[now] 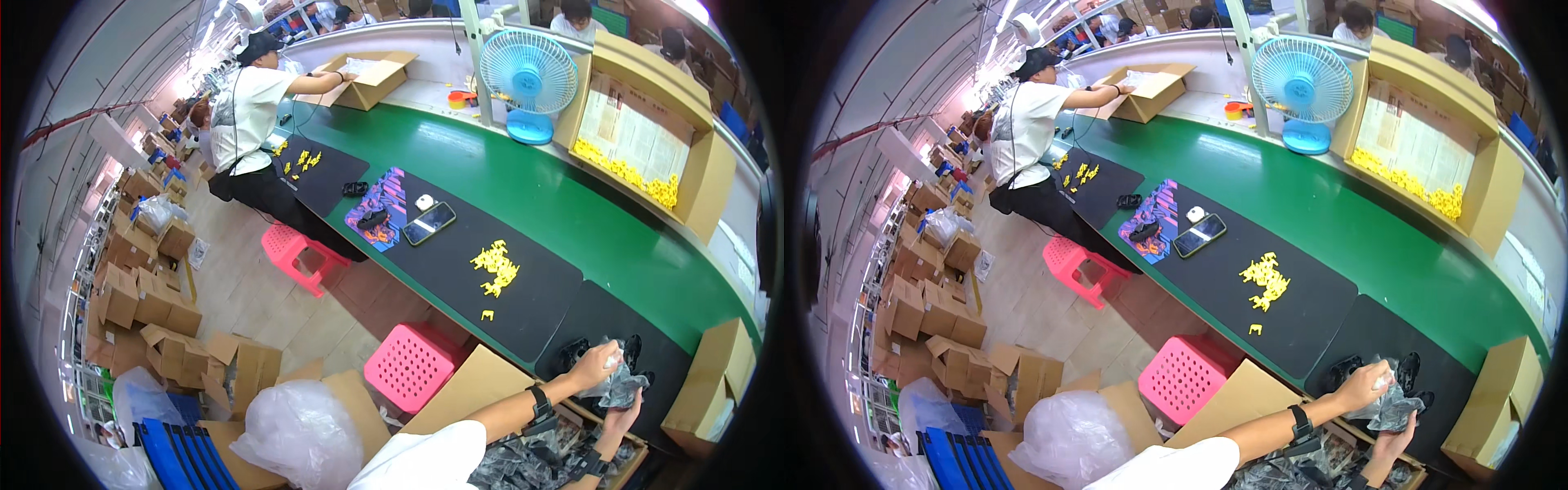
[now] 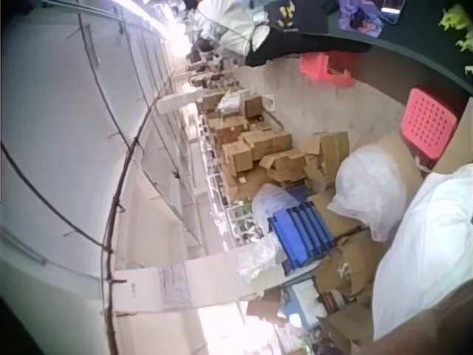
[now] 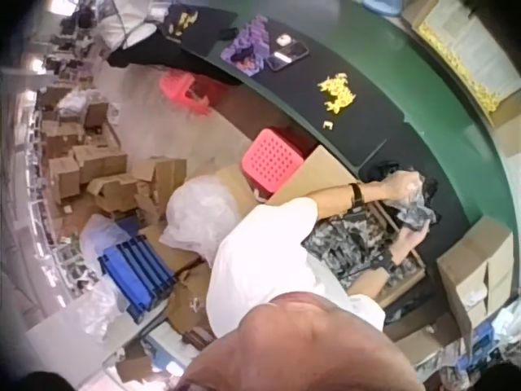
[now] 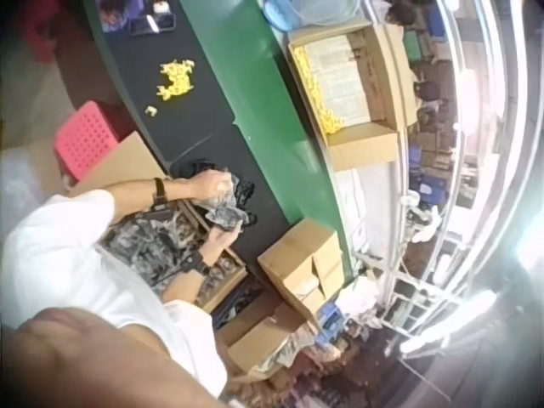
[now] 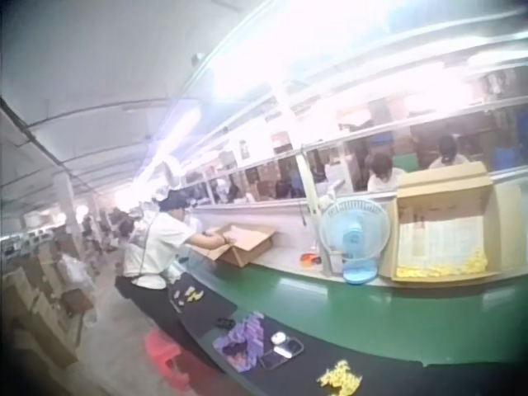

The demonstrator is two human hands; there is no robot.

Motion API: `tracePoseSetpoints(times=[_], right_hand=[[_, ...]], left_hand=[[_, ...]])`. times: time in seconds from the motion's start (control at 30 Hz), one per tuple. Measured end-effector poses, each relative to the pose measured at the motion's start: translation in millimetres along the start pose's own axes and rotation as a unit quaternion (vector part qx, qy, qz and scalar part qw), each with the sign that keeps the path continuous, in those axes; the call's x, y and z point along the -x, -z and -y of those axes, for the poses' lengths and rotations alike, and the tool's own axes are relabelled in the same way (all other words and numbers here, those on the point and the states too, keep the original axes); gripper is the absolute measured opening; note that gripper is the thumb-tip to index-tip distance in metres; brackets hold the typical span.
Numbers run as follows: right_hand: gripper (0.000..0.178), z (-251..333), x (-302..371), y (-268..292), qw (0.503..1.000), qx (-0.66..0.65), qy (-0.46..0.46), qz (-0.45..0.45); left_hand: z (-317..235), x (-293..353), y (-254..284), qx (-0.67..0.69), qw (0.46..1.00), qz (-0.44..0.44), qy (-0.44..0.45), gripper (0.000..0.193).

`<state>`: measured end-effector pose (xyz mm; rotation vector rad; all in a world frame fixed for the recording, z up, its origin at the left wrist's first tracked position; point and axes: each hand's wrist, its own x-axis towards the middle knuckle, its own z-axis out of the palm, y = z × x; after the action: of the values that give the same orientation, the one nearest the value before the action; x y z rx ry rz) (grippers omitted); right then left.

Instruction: The recorder is assembling and inspecting computer mouse components at an industrial workstation.

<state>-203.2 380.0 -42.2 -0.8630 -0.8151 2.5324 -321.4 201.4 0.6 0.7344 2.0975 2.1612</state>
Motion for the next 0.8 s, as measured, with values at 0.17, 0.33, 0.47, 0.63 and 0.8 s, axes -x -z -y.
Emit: tracePoseSetpoints(times=[0.17, 0.33, 0.47, 0.63, 0.8], right_hand=[[0.036, 0, -1, -7, 0.999, 0.018, 0.031, 0.031], [0.03, -7, -4, -11, 0.996, 0.021, 0.033, 0.078], [0.028, -1, -6, -2, 0.998, 0.0, -0.008, 0.055], [0.041, 1, -23, 31, 1.0, 0.018, -0.019, -0.014], [0.044, 9, -22, 58, 0.987, 0.07, 0.049, -0.134]], left_hand=[[-33, -13, -1, 0.0, 0.98, 0.118, 0.158, 0.027], [-9, -2, -13, -0.109, 0.989, 0.099, -0.004, 0.031], [-10, -8, -11, -0.163, 0.982, 0.087, -0.028, 0.028], [-22, -21, -15, -0.172, 0.982, 0.068, -0.045, 0.02], [-13, -31, -12, -0.228, 0.967, 0.092, -0.066, 0.018]])
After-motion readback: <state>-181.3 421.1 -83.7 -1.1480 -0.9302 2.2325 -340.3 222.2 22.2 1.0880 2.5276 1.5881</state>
